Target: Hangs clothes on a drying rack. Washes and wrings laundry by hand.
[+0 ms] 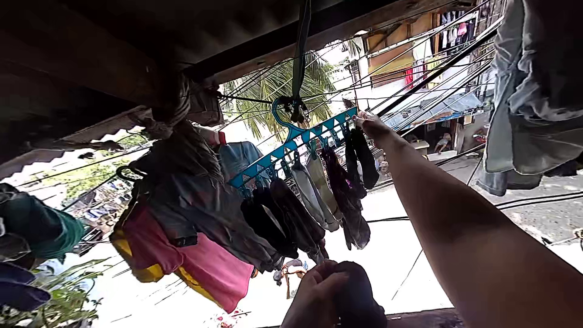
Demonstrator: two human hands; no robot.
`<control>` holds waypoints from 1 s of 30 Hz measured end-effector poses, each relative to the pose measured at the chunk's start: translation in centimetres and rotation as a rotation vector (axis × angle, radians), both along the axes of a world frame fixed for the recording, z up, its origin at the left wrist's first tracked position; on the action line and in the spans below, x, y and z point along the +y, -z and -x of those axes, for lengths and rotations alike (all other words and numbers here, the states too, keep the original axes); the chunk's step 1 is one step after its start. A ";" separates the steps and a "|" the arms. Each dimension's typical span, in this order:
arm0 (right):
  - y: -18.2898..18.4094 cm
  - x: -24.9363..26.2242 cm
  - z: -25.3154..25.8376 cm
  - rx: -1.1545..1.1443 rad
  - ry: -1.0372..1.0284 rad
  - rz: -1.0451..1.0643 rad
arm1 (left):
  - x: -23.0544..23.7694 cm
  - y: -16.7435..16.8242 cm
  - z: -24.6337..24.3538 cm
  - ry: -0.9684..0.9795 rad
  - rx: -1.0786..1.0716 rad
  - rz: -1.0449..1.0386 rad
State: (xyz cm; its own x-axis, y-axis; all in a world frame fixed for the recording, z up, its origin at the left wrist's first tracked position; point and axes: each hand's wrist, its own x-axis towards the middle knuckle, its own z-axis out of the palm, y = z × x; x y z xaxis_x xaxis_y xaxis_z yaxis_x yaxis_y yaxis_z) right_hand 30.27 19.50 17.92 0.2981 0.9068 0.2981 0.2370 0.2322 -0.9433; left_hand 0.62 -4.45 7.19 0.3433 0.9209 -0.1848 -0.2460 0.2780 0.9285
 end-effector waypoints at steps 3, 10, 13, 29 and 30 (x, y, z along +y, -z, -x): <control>0.2 -0.6 -0.1 -0.030 0.036 0.015 | 0.7 -0.1 -0.8 0.036 -0.029 0.050; 1.3 -3.8 -0.7 0.139 -0.042 0.065 | 4.4 -2.7 -6.1 0.035 0.023 0.007; 2.1 -5.6 -0.7 0.256 -0.133 0.066 | 6.2 -4.0 -9.4 0.018 0.061 -0.103; 2.1 -10.1 0.7 0.327 -0.143 0.058 | 13.2 -6.6 -18.2 -0.212 -0.192 -0.022; 2.1 -10.0 0.8 0.328 -0.131 0.067 | 13.1 -6.7 -18.3 -0.229 -0.192 -0.015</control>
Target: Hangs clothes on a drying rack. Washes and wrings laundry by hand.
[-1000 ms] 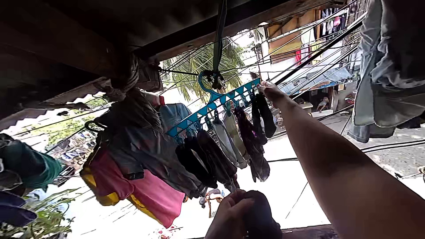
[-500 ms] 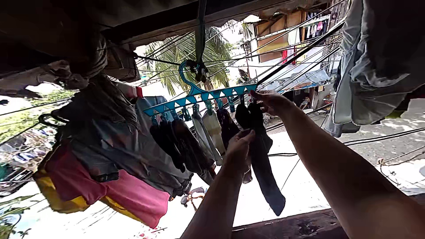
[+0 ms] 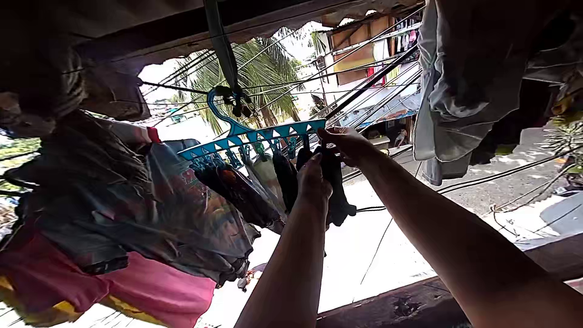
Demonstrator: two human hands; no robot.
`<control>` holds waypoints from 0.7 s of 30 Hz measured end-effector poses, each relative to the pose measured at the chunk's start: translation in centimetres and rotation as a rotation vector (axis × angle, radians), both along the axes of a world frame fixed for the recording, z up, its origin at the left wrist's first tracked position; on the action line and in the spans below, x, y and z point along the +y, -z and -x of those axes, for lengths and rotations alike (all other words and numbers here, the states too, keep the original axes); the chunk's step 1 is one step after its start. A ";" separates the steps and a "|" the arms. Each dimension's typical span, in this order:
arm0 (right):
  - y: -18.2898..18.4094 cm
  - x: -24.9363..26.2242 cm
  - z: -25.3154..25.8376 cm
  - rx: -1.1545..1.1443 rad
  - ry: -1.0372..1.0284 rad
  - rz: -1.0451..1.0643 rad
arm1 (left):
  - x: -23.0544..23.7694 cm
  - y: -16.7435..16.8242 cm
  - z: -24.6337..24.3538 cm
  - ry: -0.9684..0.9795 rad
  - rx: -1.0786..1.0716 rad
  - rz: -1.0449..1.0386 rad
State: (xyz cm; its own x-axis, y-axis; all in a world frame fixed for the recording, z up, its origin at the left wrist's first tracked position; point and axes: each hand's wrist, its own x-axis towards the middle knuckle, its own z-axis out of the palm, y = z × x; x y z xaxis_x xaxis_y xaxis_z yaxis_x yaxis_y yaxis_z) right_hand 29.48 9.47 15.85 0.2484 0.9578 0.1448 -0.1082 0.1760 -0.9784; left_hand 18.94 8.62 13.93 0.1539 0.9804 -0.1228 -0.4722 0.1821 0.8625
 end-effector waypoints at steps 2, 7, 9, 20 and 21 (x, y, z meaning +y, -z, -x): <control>-0.1 0.2 0.1 0.004 0.023 0.009 | -0.1 -0.3 -0.3 -0.027 0.000 0.003; -0.7 0.3 0.0 0.032 0.022 0.040 | 0.4 -0.1 -0.4 -0.048 0.020 -0.047; -1.0 0.1 0.1 0.022 0.023 0.064 | 0.5 0.0 -0.3 -0.055 0.017 -0.045; -0.4 0.0 0.4 -0.030 0.048 -0.035 | 0.7 -0.7 -0.2 0.017 -0.074 -0.007; -0.3 0.1 0.4 -0.037 0.054 -0.038 | 0.6 -0.7 -0.1 0.027 -0.078 0.003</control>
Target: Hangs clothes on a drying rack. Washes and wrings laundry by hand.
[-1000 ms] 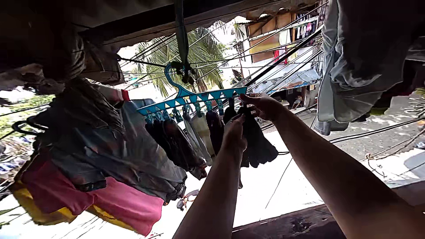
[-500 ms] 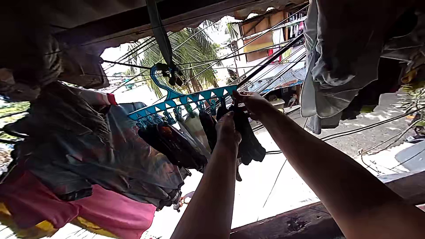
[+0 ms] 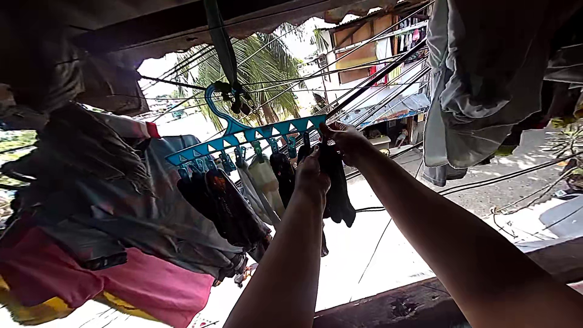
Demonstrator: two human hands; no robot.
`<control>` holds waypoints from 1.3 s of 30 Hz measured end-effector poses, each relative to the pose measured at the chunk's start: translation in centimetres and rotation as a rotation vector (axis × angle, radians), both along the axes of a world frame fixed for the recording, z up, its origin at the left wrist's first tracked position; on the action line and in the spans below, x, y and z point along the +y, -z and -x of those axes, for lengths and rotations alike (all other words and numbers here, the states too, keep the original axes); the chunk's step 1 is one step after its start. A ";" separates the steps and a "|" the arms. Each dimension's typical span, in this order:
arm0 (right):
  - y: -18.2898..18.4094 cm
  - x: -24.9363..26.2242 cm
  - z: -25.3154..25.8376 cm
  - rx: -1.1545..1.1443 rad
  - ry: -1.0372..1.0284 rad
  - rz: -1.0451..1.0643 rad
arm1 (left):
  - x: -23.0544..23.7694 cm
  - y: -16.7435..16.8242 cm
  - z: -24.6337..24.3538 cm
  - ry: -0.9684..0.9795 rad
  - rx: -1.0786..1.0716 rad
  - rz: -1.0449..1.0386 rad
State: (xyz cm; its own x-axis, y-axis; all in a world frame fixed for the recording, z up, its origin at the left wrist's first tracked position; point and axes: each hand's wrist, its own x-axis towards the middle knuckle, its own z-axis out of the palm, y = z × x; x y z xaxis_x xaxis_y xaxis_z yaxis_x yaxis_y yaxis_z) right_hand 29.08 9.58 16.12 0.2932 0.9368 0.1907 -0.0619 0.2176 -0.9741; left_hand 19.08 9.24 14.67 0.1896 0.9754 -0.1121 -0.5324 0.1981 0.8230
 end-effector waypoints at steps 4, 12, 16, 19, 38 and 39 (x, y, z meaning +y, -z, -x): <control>0.1 0.2 0.1 0.013 0.018 -0.032 | -0.7 -0.9 -0.1 0.027 -0.072 0.052; 0.7 -0.5 -0.2 0.066 -0.068 -0.051 | -0.4 -0.1 0.3 0.102 -0.019 -0.051; 0.9 -0.6 0.0 0.078 -0.043 -0.046 | 0.2 0.4 1.5 0.106 0.356 -0.271; 1.0 -0.1 -0.3 0.039 0.010 -0.046 | 0.1 1.3 2.8 0.137 0.546 -0.327; 20.7 -21.5 8.2 -0.612 -0.388 0.193 | -23.6 28.2 33.7 0.580 1.348 -0.104; 23.1 -22.3 9.8 -0.678 -0.525 0.283 | -24.8 29.5 34.6 0.642 1.376 -0.075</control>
